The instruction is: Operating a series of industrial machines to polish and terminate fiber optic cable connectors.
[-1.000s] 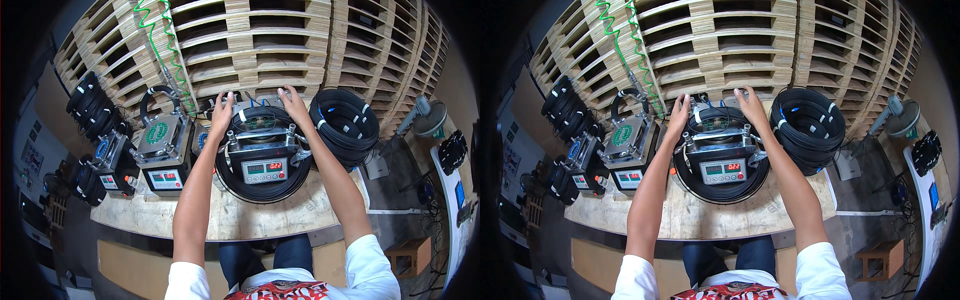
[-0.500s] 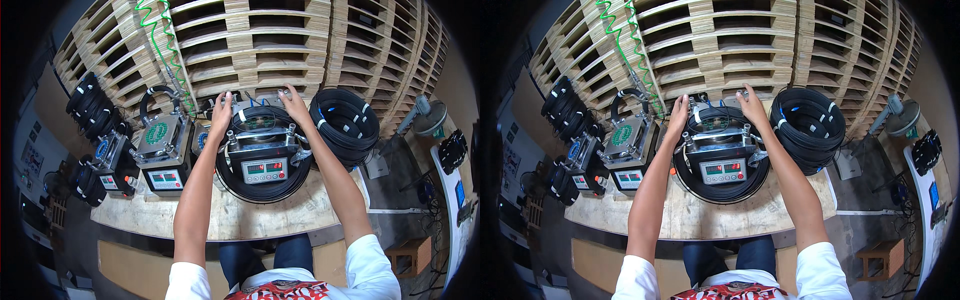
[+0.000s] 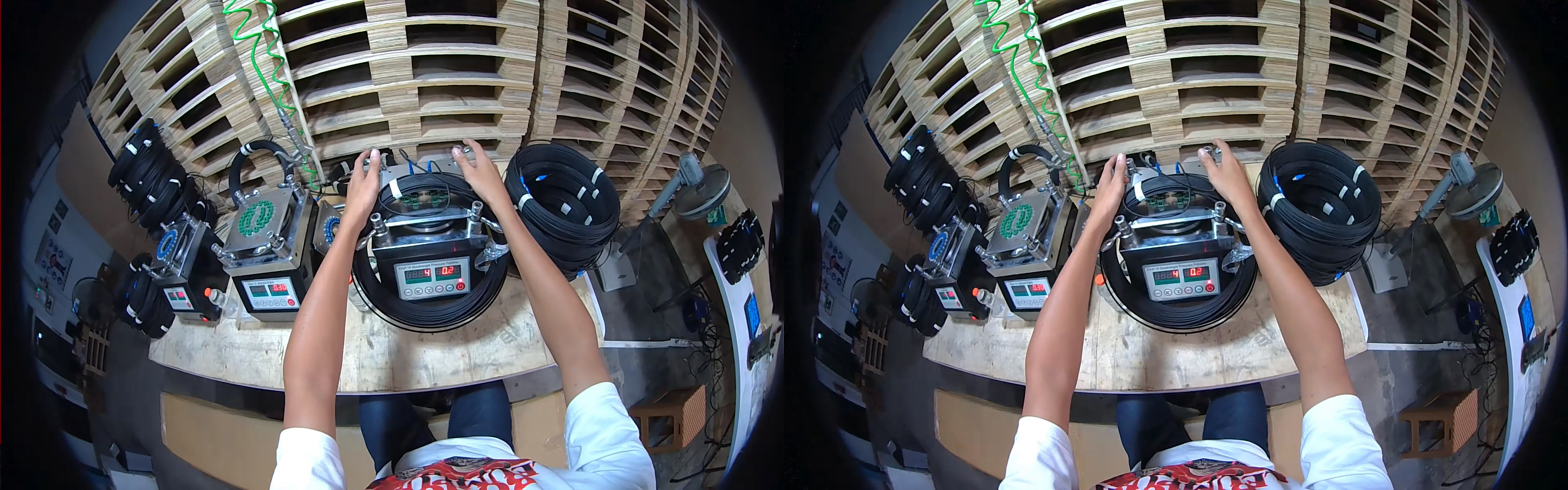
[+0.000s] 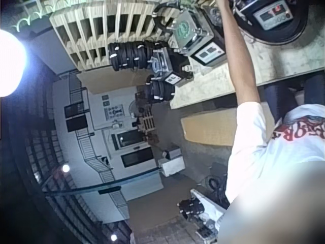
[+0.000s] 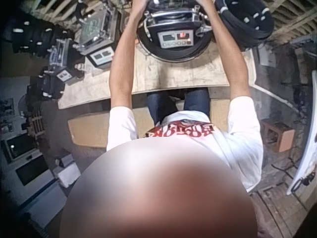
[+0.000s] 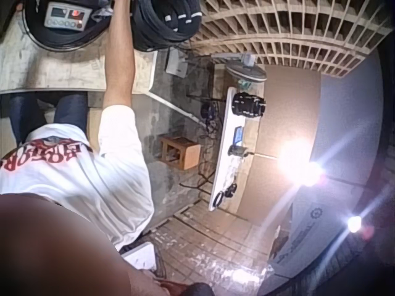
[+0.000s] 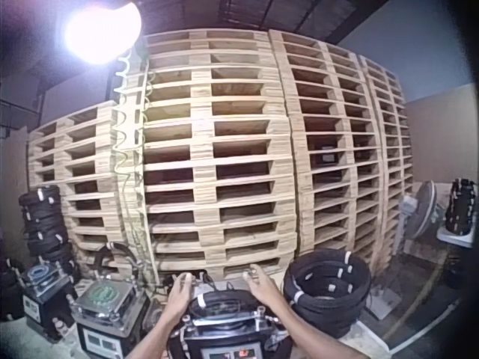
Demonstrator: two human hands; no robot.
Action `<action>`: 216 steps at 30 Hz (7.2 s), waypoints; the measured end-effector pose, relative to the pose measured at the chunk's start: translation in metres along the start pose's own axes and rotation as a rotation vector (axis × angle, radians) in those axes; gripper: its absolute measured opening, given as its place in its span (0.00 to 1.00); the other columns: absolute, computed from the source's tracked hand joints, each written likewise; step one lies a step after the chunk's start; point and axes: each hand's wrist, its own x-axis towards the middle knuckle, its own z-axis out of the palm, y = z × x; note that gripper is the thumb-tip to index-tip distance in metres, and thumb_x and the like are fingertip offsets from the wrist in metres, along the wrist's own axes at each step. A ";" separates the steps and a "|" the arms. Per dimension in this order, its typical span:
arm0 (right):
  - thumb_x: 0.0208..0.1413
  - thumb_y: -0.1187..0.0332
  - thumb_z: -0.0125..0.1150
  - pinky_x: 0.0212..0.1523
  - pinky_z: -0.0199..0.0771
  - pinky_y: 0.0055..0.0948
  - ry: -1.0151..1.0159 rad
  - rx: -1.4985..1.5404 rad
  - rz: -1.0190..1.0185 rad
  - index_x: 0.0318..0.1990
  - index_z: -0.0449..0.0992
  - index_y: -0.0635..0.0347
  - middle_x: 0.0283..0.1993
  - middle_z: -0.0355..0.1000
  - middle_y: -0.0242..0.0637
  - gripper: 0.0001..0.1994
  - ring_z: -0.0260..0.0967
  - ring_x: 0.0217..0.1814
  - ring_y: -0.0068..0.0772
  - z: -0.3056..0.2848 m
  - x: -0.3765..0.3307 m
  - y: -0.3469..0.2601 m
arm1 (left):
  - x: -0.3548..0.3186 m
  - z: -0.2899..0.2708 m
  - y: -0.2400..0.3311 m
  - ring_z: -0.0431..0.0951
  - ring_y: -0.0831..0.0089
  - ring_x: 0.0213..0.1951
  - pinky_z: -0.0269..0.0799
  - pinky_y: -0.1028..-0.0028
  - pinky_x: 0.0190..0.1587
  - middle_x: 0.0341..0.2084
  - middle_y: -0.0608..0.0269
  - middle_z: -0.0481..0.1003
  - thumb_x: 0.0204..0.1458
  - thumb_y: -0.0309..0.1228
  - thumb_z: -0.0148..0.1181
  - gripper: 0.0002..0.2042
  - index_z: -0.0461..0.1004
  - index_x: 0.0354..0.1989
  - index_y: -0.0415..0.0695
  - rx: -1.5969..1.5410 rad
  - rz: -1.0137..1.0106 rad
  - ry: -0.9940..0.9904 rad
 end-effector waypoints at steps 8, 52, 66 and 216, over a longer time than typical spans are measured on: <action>0.65 0.48 0.54 0.37 0.71 0.30 -0.014 0.107 -0.073 0.68 0.61 0.55 0.32 0.74 0.42 0.30 0.70 0.29 0.31 0.002 0.003 0.009 | 0.001 0.002 -0.001 0.66 0.49 0.64 0.59 0.60 0.65 0.61 0.38 0.67 0.60 0.64 0.44 0.41 0.58 0.70 0.43 0.003 0.017 0.016; 0.67 0.51 0.52 0.46 0.73 0.31 -0.043 0.117 -0.036 0.67 0.61 0.56 0.47 0.75 0.51 0.27 0.74 0.47 0.36 -0.005 0.007 0.013 | -0.006 0.005 0.010 0.71 0.52 0.61 0.61 0.62 0.63 0.57 0.38 0.71 0.58 0.65 0.47 0.44 0.54 0.71 0.41 0.023 0.002 -0.020; 0.68 0.47 0.46 0.58 0.68 0.43 0.087 0.018 -0.103 0.61 0.67 0.59 0.52 0.74 0.59 0.26 0.70 0.57 0.61 0.004 0.005 0.011 | -0.001 0.001 0.000 0.71 0.53 0.61 0.61 0.62 0.63 0.57 0.38 0.72 0.60 0.64 0.45 0.41 0.55 0.71 0.43 -0.019 0.024 -0.039; 0.59 0.53 0.59 0.40 0.73 0.35 0.009 0.037 -0.020 0.63 0.68 0.58 0.29 0.73 0.44 0.28 0.74 0.33 0.38 0.000 0.001 0.004 | 0.002 0.000 -0.007 0.77 0.63 0.44 0.70 0.66 0.51 0.40 0.50 0.78 0.54 0.52 0.64 0.42 0.53 0.72 0.45 0.004 0.053 0.000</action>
